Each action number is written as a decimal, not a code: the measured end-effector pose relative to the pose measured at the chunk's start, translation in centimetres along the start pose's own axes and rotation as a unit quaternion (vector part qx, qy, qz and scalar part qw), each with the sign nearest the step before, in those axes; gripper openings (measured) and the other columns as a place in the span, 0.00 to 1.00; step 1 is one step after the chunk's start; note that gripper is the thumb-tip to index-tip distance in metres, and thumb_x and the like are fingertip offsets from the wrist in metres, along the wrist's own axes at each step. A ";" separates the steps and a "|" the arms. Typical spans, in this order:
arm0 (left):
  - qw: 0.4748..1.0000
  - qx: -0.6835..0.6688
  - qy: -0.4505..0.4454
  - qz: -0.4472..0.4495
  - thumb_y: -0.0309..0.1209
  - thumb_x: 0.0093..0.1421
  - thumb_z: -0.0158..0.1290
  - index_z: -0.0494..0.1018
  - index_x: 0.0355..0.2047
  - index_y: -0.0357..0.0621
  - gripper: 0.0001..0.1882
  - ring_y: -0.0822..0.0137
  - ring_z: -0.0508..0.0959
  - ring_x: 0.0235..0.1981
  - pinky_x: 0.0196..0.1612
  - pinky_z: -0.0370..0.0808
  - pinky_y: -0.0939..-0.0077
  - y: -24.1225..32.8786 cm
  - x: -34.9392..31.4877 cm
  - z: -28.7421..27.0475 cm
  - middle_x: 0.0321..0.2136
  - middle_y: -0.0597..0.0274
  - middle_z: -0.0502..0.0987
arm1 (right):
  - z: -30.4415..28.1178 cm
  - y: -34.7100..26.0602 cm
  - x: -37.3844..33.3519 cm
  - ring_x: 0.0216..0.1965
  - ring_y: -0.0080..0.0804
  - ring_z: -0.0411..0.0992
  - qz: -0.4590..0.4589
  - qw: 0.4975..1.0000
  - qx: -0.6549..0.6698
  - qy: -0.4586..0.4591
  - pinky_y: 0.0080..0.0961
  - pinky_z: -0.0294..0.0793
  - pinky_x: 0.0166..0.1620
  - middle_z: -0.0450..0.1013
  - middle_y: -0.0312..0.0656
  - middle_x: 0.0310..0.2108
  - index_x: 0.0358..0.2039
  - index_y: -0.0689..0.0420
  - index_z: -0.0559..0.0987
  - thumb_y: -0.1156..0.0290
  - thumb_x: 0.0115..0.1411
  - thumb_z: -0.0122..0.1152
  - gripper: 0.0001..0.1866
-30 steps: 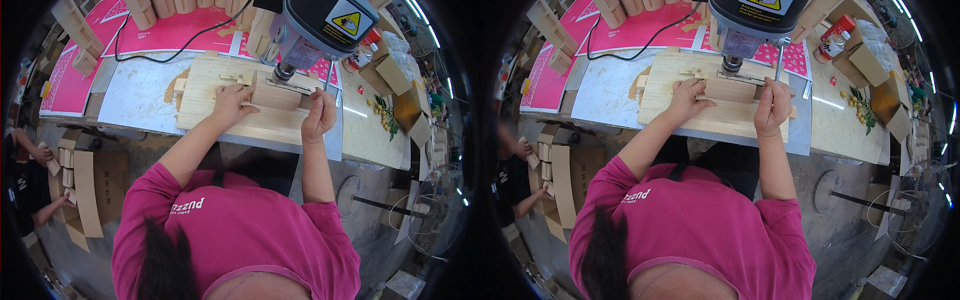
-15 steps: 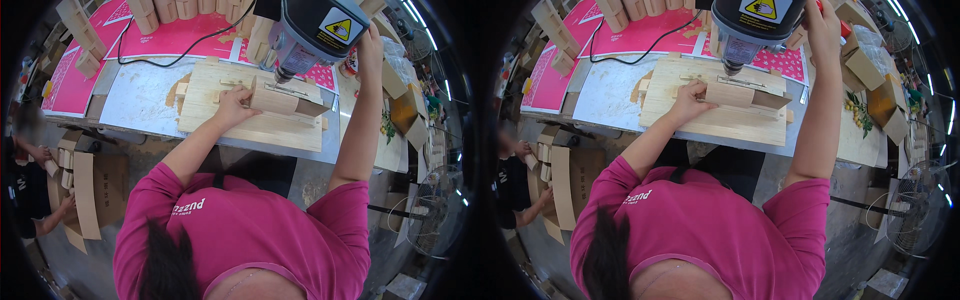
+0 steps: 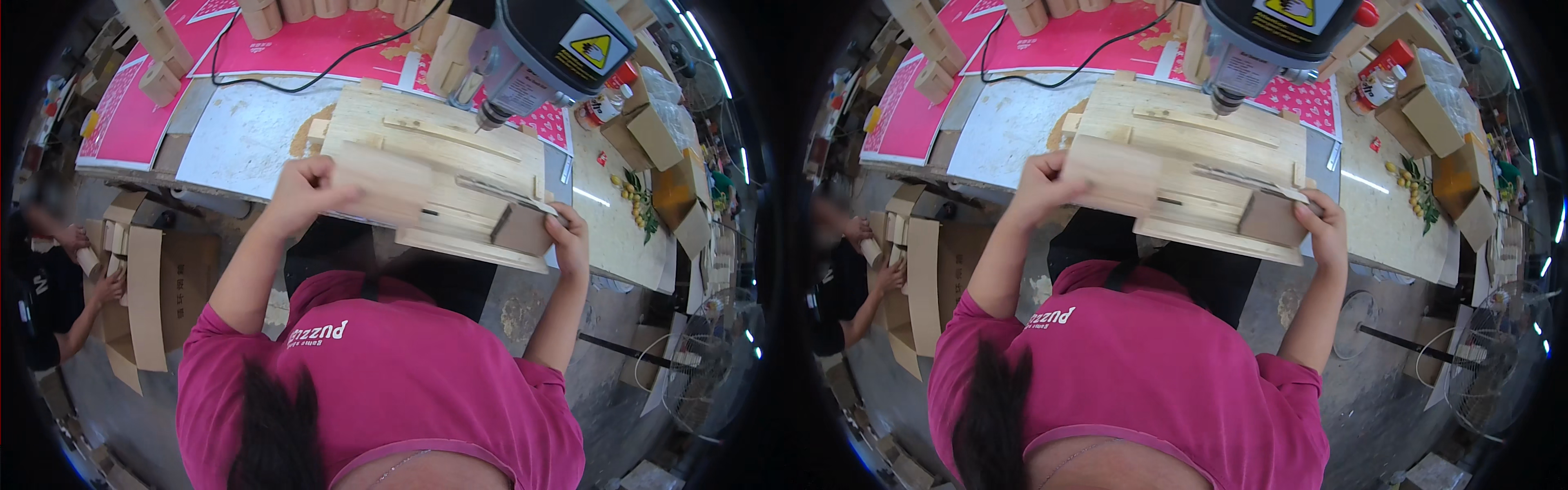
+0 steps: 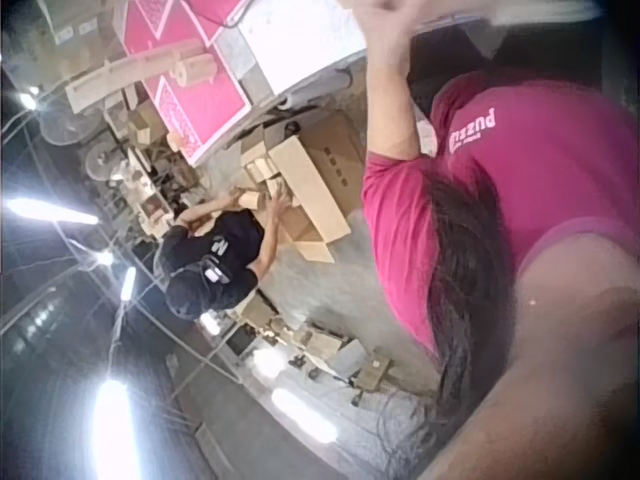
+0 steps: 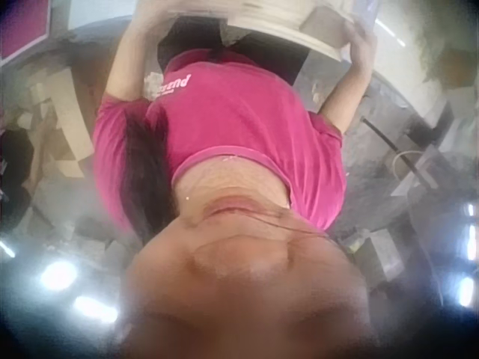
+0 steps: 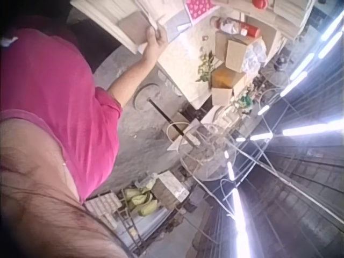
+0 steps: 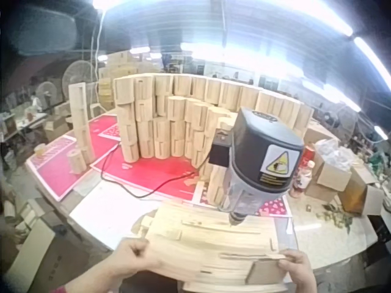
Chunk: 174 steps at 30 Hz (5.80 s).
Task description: Drilling holes into cylindrical wooden blocks using a stationary drill press.
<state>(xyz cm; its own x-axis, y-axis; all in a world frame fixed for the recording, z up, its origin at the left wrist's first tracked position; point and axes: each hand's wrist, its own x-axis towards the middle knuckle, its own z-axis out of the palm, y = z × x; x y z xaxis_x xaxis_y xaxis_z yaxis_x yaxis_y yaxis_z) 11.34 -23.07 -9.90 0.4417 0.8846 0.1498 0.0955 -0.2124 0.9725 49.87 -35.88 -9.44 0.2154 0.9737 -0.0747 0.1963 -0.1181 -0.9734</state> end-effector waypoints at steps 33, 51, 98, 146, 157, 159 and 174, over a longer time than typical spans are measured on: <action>0.949 -0.209 -0.036 -0.233 0.43 0.50 0.57 0.73 0.25 0.35 0.20 0.79 0.67 0.18 0.21 0.63 0.87 1.4 0.3 4.8 0.13 0.71 0.66 | 6.2 -0.2 -1.1 0.34 0.22 0.63 -0.109 0.989 0.090 -0.031 0.16 0.61 0.39 0.67 0.35 0.30 0.32 0.61 0.75 0.76 0.47 0.61 0.10; 0.915 0.348 0.114 0.172 0.42 0.34 0.62 0.71 0.40 0.53 0.28 0.65 0.66 0.38 0.42 0.54 0.65 -4.9 6.3 8.8 0.29 0.69 0.70 | 4.8 1.9 7.2 0.36 0.24 0.64 -0.207 0.964 -0.061 0.155 0.17 0.64 0.40 0.66 0.35 0.33 0.35 0.60 0.74 0.82 0.45 0.61 0.14; 0.923 0.342 0.002 0.176 0.42 0.39 0.61 0.71 0.41 0.51 0.27 0.69 0.70 0.30 0.38 0.54 0.69 -6.1 6.8 6.4 0.22 0.69 0.68 | 6.0 -13.8 4.8 0.16 0.30 0.62 -0.392 0.811 -0.298 0.316 0.22 0.61 0.22 0.62 0.45 0.14 0.23 0.62 0.72 0.73 0.55 0.52 0.07; 0.987 0.153 -0.010 0.039 0.36 0.33 0.66 0.74 0.33 0.45 0.23 0.72 0.69 0.29 0.42 0.58 0.73 -4.7 7.6 10.7 0.25 0.69 0.67 | 0.3 -10.1 11.1 0.37 0.32 0.70 -0.266 0.931 -0.230 0.100 0.24 0.67 0.42 0.72 0.42 0.30 0.48 0.57 0.69 0.61 0.50 0.61 0.26; 0.987 0.079 -0.038 0.138 0.26 0.37 0.63 0.73 0.30 0.38 0.17 0.69 0.69 0.40 0.42 0.67 0.79 -2.1 1.0 1.5 0.42 0.61 0.64 | 2.5 -1.8 1.9 0.30 0.21 0.67 -0.043 0.995 -0.094 -0.012 0.16 0.65 0.33 0.72 0.36 0.27 0.33 0.62 0.77 0.72 0.45 0.63 0.13; 0.984 -0.168 -0.012 -0.064 0.26 0.43 0.59 0.73 0.32 0.37 0.13 0.69 0.72 0.38 0.41 0.68 0.80 -0.5 -0.5 -0.9 0.43 0.61 0.67 | 2.1 -1.4 1.2 0.30 0.18 0.67 -0.021 0.998 -0.056 -0.022 0.14 0.64 0.33 0.71 0.33 0.26 0.32 0.62 0.77 0.73 0.45 0.62 0.12; 0.825 -0.491 0.137 -0.243 0.51 0.58 0.33 0.64 0.47 0.44 0.27 0.49 0.77 0.26 0.21 0.77 0.70 -1.8 -7.4 -8.8 0.33 0.50 0.74 | 5.5 -1.4 1.1 0.29 0.20 0.66 -0.014 0.995 -0.075 -0.062 0.15 0.63 0.35 0.71 0.33 0.27 0.31 0.63 0.76 0.70 0.44 0.63 0.14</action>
<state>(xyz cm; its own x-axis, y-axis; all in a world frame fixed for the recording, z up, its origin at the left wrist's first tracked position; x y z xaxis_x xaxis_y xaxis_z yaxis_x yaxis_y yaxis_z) 0.04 -25.54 -11.14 0.3339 0.8555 -0.3957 -0.6270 0.5150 0.5845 44.53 -33.60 -9.38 0.0903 0.9924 -0.0833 0.3431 -0.1095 -0.9329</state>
